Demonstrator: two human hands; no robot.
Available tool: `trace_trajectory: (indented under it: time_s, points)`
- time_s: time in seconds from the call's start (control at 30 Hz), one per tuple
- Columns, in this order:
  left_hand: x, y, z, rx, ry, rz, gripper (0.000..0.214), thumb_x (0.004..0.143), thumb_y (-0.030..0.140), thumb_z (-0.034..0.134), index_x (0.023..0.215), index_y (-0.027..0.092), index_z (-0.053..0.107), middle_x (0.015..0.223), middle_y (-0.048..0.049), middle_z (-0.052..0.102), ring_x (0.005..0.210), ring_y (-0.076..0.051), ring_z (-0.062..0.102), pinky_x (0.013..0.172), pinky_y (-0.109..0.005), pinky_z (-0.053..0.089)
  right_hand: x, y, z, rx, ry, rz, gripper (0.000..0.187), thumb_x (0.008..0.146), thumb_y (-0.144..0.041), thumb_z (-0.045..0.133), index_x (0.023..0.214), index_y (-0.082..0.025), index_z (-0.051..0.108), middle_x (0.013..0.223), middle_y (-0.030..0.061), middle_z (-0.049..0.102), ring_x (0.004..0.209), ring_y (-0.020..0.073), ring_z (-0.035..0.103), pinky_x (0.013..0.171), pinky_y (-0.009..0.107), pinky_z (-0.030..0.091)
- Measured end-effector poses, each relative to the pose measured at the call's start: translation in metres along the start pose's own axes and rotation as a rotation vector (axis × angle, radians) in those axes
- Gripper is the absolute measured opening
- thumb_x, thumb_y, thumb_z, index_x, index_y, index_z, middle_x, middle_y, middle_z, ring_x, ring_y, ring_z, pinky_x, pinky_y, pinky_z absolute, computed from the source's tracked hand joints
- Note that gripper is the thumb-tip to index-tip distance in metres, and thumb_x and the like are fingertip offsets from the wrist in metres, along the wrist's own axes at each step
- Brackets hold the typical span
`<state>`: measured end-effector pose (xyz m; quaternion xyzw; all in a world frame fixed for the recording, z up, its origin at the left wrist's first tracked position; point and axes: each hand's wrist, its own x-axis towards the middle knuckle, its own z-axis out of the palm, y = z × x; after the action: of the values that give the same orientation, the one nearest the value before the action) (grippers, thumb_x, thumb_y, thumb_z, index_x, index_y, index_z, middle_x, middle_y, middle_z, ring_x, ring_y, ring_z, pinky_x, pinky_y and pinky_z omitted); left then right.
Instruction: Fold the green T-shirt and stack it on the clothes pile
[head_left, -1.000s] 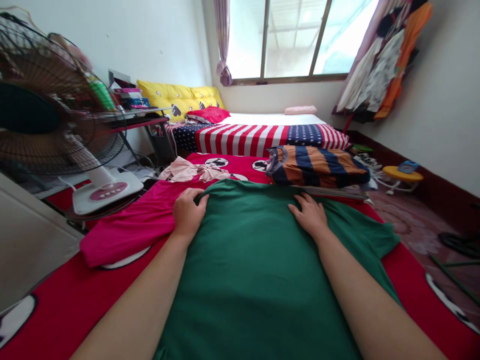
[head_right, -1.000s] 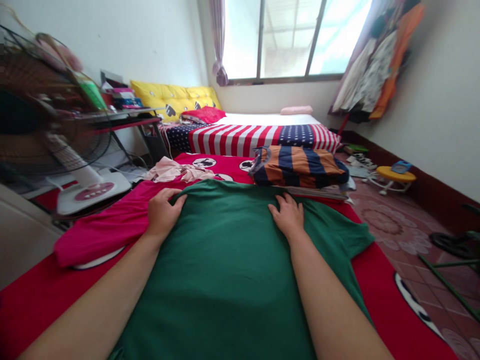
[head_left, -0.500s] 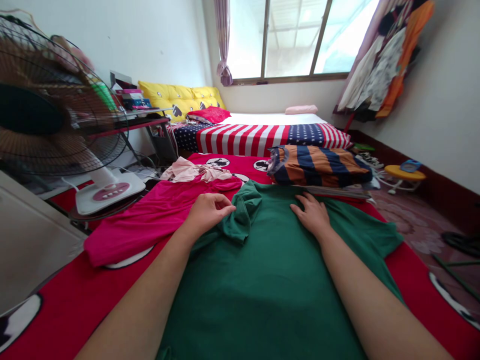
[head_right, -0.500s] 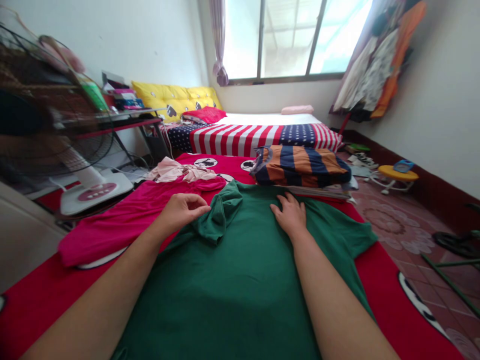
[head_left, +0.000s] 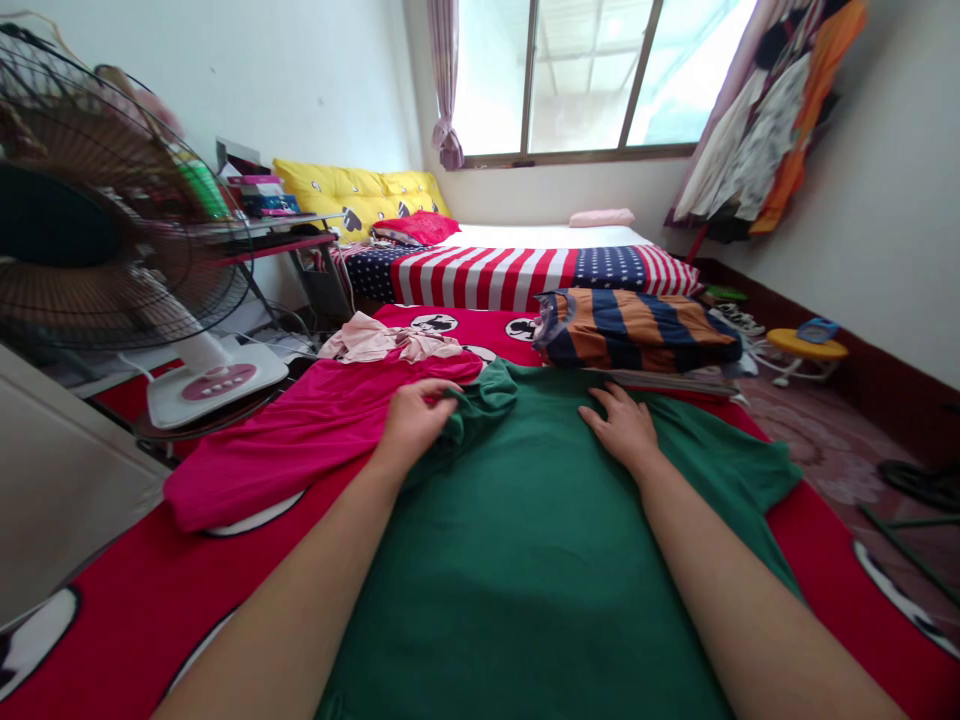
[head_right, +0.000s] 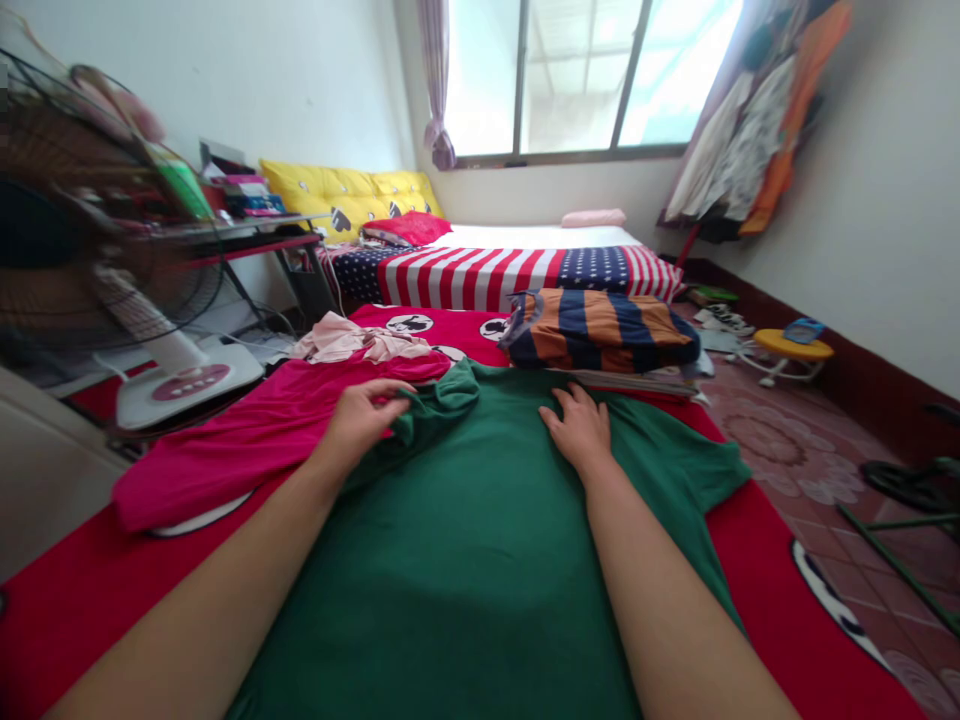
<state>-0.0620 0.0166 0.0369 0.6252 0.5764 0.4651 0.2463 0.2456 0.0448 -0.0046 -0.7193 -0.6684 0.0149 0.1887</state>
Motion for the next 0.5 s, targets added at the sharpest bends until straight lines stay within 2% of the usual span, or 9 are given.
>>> trace_trajectory:
  time_s: [0.07,0.13,0.2,0.23,0.3,0.37,0.43,0.5]
  points:
    - [0.020,-0.022,-0.021,-0.328,0.377,-0.115,0.032,0.072,0.023,0.060,0.102,0.014,0.069,0.089,-0.0066,0.069,0.079,-0.019,0.067,0.076,-0.032,0.056,0.000,-0.001,0.000,0.004,0.002,0.002,0.048,0.092,-0.042,0.048,0.134,-0.020,0.054,0.150,0.0097,0.038,0.134,0.0283,0.039,0.111,0.056,0.026]
    - [0.033,-0.044,-0.038,-0.430,0.622,-0.228,0.041,0.072,0.017,0.056,0.112,0.012,0.064,0.100,-0.0089,0.067,0.093,-0.020,0.066,0.085,-0.035,0.055,0.000,-0.001,0.000,0.002,0.003,0.003,0.047,0.092,-0.041,0.049,0.133,-0.020,0.054,0.150,0.0099,0.038,0.134,0.0283,0.039,0.112,0.056,0.026]
    - [0.035,-0.058,-0.047,-0.321,0.731,-0.235,0.046,0.072,0.014,0.056,0.117,0.012,0.061,0.114,-0.0119,0.063,0.107,-0.022,0.062,0.095,-0.038,0.051,0.000,-0.001,0.000,-0.005,0.004,0.004,0.047,0.092,-0.041,0.049,0.133,-0.020,0.054,0.150,0.0101,0.038,0.135,0.0282,0.039,0.112,0.056,0.026]
    - [0.033,-0.059,-0.047,-0.213,0.742,-0.180,0.047,0.072,0.014,0.058,0.120,0.013,0.060,0.122,-0.0135,0.059,0.113,-0.024,0.059,0.100,-0.039,0.047,0.000,-0.001,0.000,-0.007,0.005,0.004,0.047,0.092,-0.041,0.048,0.133,-0.020,0.054,0.150,0.0101,0.039,0.135,0.0282,0.039,0.112,0.056,0.026]
    - [0.025,-0.051,-0.040,0.024,0.713,0.022,0.048,0.076,0.016,0.059,0.124,0.013,0.059,0.133,-0.0154,0.050,0.123,-0.025,0.051,0.108,-0.038,0.040,0.000,-0.001,0.000,-0.012,0.006,0.003,0.047,0.092,-0.042,0.048,0.133,-0.020,0.054,0.150,0.0099,0.038,0.135,0.0282,0.039,0.111,0.056,0.026]
    - [0.014,-0.033,-0.027,0.207,0.606,0.264,0.045,0.082,0.019,0.056,0.127,0.014,0.057,0.136,-0.0149,0.048,0.128,-0.023,0.046,0.112,-0.036,0.035,0.000,-0.001,0.000,-0.016,0.003,0.002,0.047,0.092,-0.042,0.047,0.133,-0.020,0.054,0.150,0.0095,0.038,0.135,0.0280,0.039,0.112,0.055,0.026]
    - [0.002,-0.016,-0.010,0.331,0.362,0.463,0.043,0.090,0.024,0.049,0.132,0.017,0.054,0.137,-0.0118,0.049,0.131,-0.020,0.044,0.113,-0.035,0.033,0.000,-0.001,0.000,-0.024,-0.004,0.003,0.047,0.093,-0.043,0.047,0.134,-0.020,0.054,0.150,0.0093,0.038,0.135,0.0277,0.039,0.112,0.055,0.026]
    - [-0.008,-0.007,0.007,0.483,0.014,0.547,0.046,0.094,0.034,0.046,0.139,0.023,0.047,0.144,-0.0081,0.045,0.137,-0.022,0.037,0.116,-0.041,0.027,0.000,-0.001,0.000,-0.036,-0.015,0.005,0.048,0.093,-0.043,0.046,0.135,-0.021,0.053,0.151,0.0092,0.037,0.135,0.0275,0.038,0.112,0.054,0.026]
